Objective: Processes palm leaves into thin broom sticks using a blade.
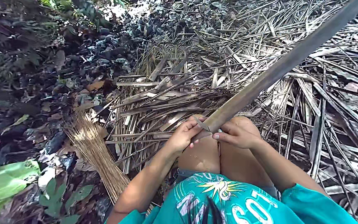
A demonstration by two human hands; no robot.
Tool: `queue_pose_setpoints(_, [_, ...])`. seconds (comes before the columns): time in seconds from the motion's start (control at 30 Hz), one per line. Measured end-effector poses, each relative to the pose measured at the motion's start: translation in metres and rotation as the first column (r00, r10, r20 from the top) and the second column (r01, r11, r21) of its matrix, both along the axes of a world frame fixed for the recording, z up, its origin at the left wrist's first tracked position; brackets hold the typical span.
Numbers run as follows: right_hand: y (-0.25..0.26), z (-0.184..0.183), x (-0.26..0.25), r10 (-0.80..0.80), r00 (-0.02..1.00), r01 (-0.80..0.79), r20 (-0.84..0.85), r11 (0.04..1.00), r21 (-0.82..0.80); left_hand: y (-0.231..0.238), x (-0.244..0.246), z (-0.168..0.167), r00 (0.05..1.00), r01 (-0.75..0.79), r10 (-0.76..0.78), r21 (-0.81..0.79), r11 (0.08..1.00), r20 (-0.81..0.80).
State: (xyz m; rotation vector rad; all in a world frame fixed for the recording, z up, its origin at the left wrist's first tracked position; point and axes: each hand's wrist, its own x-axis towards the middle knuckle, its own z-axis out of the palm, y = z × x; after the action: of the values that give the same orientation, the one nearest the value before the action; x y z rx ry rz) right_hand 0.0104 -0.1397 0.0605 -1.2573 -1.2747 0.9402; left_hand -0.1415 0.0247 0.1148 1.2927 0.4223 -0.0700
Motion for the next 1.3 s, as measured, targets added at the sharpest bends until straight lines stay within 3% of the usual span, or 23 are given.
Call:
queue_pose_setpoints(0.13, [-0.001,-0.011,0.005,-0.086,0.979,0.071,0.183,0.994,0.087,0.015,0.007,-0.006,0.983,0.173,-0.178,-0.097,0.980,-0.036])
queue_pose_setpoints(0.27, [0.002,-0.012,0.009,-0.092,0.981,0.076,0.168,0.992,0.101,0.027,0.015,-0.007,0.955,0.288,-0.294,-0.114,0.951,-0.044])
queue_pose_setpoints(0.33, [0.002,-0.007,0.011,-0.108,0.971,0.092,0.214,0.992,0.083,0.032,0.019,-0.013,0.948,0.302,-0.316,-0.221,0.927,-0.029])
queue_pose_setpoints(0.4, [0.005,-0.005,0.012,-0.144,0.934,0.137,0.326,0.990,0.043,0.039,0.024,-0.025,0.939,0.316,-0.343,-0.343,0.885,-0.021])
queue_pose_setpoints(0.47, [0.010,-0.007,0.013,-0.205,0.842,0.203,0.498,0.977,0.060,0.048,0.029,-0.033,0.934,0.316,-0.355,-0.356,0.879,-0.048])
queue_pose_setpoints(0.53, [0.017,-0.008,0.015,-0.311,0.712,0.329,0.630,0.940,0.092,0.057,0.032,-0.039,0.929,0.323,-0.360,-0.285,0.902,-0.084])
queue_pose_setpoints(0.6, [0.024,-0.002,0.028,-0.398,0.675,0.470,0.621,0.881,0.053,0.066,0.034,-0.039,0.944,0.286,-0.308,-0.178,0.942,-0.116])
queue_pose_setpoints(0.7, [0.036,0.015,0.067,-0.495,0.689,0.650,0.530,0.744,-0.151,0.085,0.028,-0.038,0.965,0.187,-0.167,0.082,0.979,-0.202])
queue_pose_setpoints(0.77, [0.043,0.017,0.107,-0.560,0.679,0.713,0.474,0.656,-0.246,0.110,0.021,-0.044,0.967,0.150,-0.085,0.266,0.952,-0.239])
queue_pose_setpoints(0.87, [0.051,0.015,0.158,-0.636,0.615,0.785,0.467,0.554,-0.279,0.157,0.004,-0.059,0.967,0.125,0.005,0.494,0.860,-0.254])
queue_pose_setpoints(1.0, [0.038,0.011,0.208,-0.728,0.478,0.876,0.492,0.354,-0.328,0.236,-0.039,-0.091,0.955,0.186,0.060,0.740,0.646,-0.292])
queue_pose_setpoints(1.13, [0.024,0.004,0.233,-0.737,0.423,0.893,0.527,0.241,-0.379,0.290,-0.078,-0.103,0.863,0.285,0.230,0.808,0.515,-0.450])
queue_pose_setpoints(1.3, [0.010,-0.005,0.254,-0.760,0.364,0.904,0.539,0.150,-0.400,0.348,-0.117,-0.124,0.836,0.302,0.322,0.862,0.406,-0.445])
